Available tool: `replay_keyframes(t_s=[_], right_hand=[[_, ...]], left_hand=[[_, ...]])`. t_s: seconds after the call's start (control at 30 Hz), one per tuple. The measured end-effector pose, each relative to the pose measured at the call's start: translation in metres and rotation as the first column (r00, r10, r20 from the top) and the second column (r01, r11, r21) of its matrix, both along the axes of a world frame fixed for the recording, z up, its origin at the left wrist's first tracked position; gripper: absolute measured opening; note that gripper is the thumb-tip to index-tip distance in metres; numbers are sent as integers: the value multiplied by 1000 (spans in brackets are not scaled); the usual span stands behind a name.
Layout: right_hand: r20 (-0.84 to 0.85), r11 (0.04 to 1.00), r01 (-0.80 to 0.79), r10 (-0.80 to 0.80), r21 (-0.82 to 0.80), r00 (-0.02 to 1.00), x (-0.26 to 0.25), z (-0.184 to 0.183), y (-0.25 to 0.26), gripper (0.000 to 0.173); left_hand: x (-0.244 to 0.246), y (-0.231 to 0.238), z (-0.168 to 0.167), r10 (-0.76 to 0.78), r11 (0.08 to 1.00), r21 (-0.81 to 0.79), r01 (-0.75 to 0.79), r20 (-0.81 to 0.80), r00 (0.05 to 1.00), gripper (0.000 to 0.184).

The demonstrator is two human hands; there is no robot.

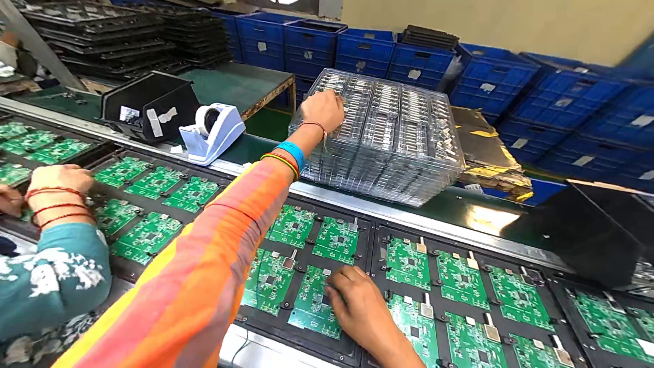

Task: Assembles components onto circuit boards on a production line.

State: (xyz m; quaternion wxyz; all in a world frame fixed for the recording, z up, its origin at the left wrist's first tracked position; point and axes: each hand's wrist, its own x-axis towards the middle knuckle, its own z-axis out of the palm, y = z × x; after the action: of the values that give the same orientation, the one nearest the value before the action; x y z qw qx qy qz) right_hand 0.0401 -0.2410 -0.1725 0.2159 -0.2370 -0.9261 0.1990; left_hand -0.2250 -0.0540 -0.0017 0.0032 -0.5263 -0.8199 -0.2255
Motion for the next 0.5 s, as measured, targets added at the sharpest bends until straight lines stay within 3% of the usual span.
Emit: replay_keyframes(t_s=[0.23,0.5], right_hand=[[31,1000,-17,17,4,999,-1,3,-4,24],[87,1000,-3,4,-11,996,0,4,-3,25]], left_hand=[[0,-19,-10,-111,991,64,120,-119,987,48],[-7,-23,-19,-165,982,78,174,-105,981,46]])
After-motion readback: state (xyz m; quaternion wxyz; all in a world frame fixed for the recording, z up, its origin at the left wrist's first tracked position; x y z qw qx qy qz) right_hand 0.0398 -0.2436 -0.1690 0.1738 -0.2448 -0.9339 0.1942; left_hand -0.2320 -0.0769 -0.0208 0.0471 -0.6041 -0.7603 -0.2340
